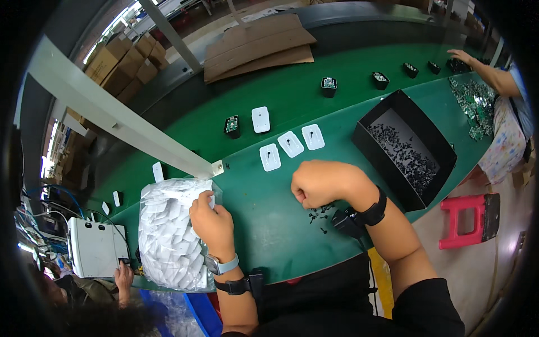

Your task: The person assembles small electronic devices by inserting green circuit boards into white plastic housings. They pick up a white casing, place a circuit board inside, and then snap a black cover onto the casing to complete the unit. The process is repeated for multiple units on a green workbench.

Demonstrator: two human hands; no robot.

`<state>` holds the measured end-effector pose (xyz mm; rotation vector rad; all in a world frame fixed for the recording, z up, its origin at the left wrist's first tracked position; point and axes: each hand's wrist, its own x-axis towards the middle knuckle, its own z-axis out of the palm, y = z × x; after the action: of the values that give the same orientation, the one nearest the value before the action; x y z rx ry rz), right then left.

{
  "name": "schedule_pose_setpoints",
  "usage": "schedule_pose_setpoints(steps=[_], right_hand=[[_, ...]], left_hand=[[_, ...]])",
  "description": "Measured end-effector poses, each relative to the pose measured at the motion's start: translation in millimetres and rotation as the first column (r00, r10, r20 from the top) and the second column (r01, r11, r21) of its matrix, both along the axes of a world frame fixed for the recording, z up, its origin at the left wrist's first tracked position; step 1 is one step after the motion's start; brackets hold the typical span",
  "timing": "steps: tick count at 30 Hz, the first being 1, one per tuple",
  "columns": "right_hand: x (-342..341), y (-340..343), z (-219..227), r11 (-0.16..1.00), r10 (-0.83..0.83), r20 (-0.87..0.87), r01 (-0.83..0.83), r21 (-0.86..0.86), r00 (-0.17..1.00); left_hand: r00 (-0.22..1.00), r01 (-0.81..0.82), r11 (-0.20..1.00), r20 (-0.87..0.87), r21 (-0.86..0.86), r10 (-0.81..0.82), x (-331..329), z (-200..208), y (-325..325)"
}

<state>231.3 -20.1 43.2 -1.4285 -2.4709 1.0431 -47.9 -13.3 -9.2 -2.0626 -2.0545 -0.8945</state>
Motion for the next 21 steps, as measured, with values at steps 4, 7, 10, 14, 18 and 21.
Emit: schedule_pose_setpoints(steps=[4,7,10,14,18,21], right_hand=[[-9.5,-2.9,-14.7,0.999,-0.016,0.157,0.009,0.043,0.987],[-8.0,-3.8,-13.8,0.997,-0.029,0.223,0.012,0.078,0.974],[-10.3,-5.4,-8.0,0.984,-0.057,0.238,0.014,0.177,0.970],[-10.8,-7.0,-12.5,0.952,-0.073,0.208,0.006,0.305,0.975],[-11.8,-9.8,-12.4,0.949,-0.065,0.228,-0.010,0.315,0.972],[-7.1,-6.9,-21.5,0.982,-0.074,0.200,0.037,0.184,0.977]], left_hand=[[0.995,0.037,0.982,0.082,0.186,-0.053,3.8,9.3,-1.7],[0.988,0.078,0.962,0.109,0.261,-0.109,7.2,9.9,0.3],[0.894,0.142,0.966,0.392,0.216,-0.219,13.5,5.2,-1.7],[0.461,0.315,0.944,0.855,0.094,-0.239,19.1,4.0,-3.0],[0.094,0.493,0.869,0.996,-0.040,-0.007,27.5,14.1,-3.7],[0.025,0.584,0.808,0.996,-0.084,0.086,29.4,14.2,-2.6]])
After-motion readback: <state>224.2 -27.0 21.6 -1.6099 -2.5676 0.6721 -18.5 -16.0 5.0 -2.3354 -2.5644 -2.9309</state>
